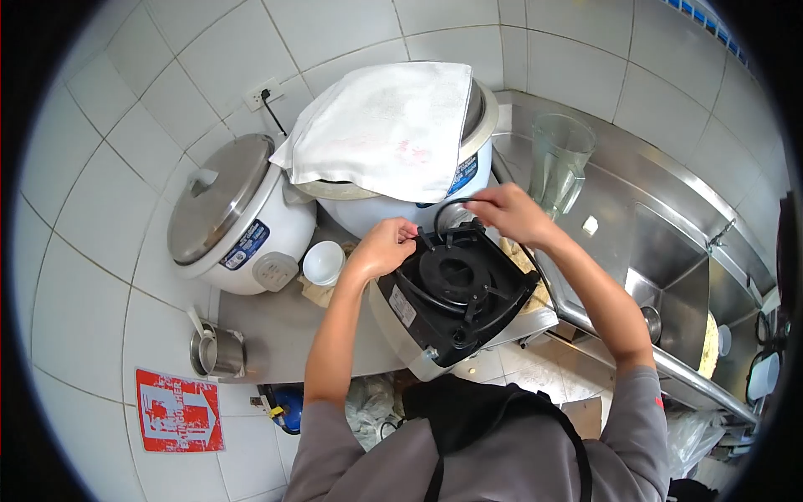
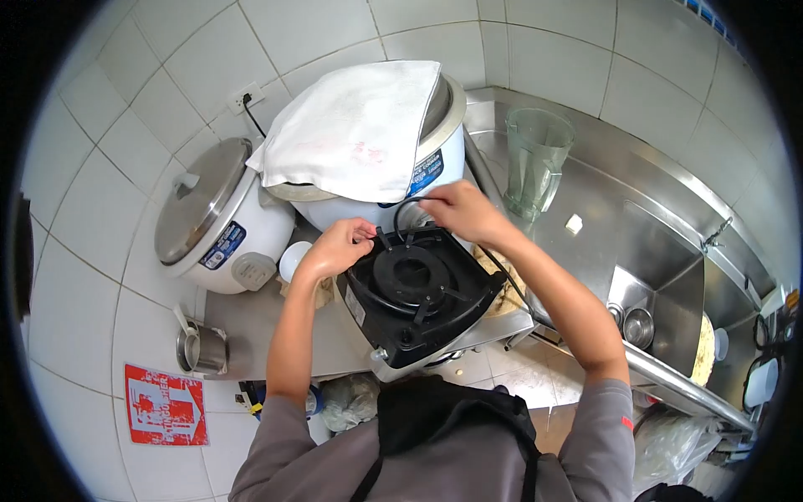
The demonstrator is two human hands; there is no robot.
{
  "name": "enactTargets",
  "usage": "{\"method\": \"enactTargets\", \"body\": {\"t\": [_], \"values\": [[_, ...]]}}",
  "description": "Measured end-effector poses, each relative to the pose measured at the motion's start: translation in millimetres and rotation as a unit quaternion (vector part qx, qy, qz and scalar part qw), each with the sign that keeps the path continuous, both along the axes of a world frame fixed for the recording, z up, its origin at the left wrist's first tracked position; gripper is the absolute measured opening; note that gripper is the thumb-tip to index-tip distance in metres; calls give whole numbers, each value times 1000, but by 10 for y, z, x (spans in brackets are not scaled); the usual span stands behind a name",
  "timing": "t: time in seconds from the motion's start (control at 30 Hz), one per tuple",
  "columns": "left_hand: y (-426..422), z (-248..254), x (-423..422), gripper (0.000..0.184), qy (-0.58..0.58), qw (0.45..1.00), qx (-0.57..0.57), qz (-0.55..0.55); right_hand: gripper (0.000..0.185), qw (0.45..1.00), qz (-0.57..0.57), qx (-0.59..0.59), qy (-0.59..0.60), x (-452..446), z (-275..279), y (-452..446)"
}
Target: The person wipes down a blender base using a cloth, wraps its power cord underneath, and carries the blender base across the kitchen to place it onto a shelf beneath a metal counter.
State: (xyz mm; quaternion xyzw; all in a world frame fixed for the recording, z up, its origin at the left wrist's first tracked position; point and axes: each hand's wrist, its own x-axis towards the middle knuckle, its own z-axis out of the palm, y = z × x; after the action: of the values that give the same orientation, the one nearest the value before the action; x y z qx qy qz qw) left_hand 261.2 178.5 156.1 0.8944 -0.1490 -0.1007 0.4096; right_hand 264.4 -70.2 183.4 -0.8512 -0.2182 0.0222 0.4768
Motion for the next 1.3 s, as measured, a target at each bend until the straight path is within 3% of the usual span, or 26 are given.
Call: {"method": "enactTargets", "body": {"t": [0.07,0.2,0.37,0.43,0.57,0.67,0.73,0.83,0.93,1.07,1.17,1.3], "values": [[0,-5,-22,29,-3,1000,-1,6,23,994,11,-29,-101,110,-20,275],[12,-37,32,29,11,1000,4,11,20,989,46,-46,-136,154,-27,701],[-41,104,-50,28,45,995,68,49,19,970,136,-180,-90,-85,117,789],[4,3,-33,31,17,999,-2,38,17,957,176,-198,-117,-144,79,735],[119,38,-39,39,31,987,-142,-71,16,964,176,-151,-131,-45,-101,751],[188,113,-26,36,103,977,-144,-116,17,964,205,-132,-103,12,-86,763],[176,186,-80,34,103,981,-127,-103,19,960,215,-161,-75,-29,-9,713],[143,105,-83,32,45,986,-120,-103,19,967,226,-91,-81,-147,-129,561],[100,13,-58,32,-24,992,-97,-72,19,971,224,-78,-33,-457,-16,576],[86,-70,-90,31,-59,991,-110,-36,33,977,148,-152,-3,-680,105,721],[107,-150,-57,28,-68,988,-135,-43,30,991,89,-51,-82,-740,-81,706],[105,-154,-89,27,-84,985,-147,-43,21,997,70,-33,32,-799,-40,577]]}}
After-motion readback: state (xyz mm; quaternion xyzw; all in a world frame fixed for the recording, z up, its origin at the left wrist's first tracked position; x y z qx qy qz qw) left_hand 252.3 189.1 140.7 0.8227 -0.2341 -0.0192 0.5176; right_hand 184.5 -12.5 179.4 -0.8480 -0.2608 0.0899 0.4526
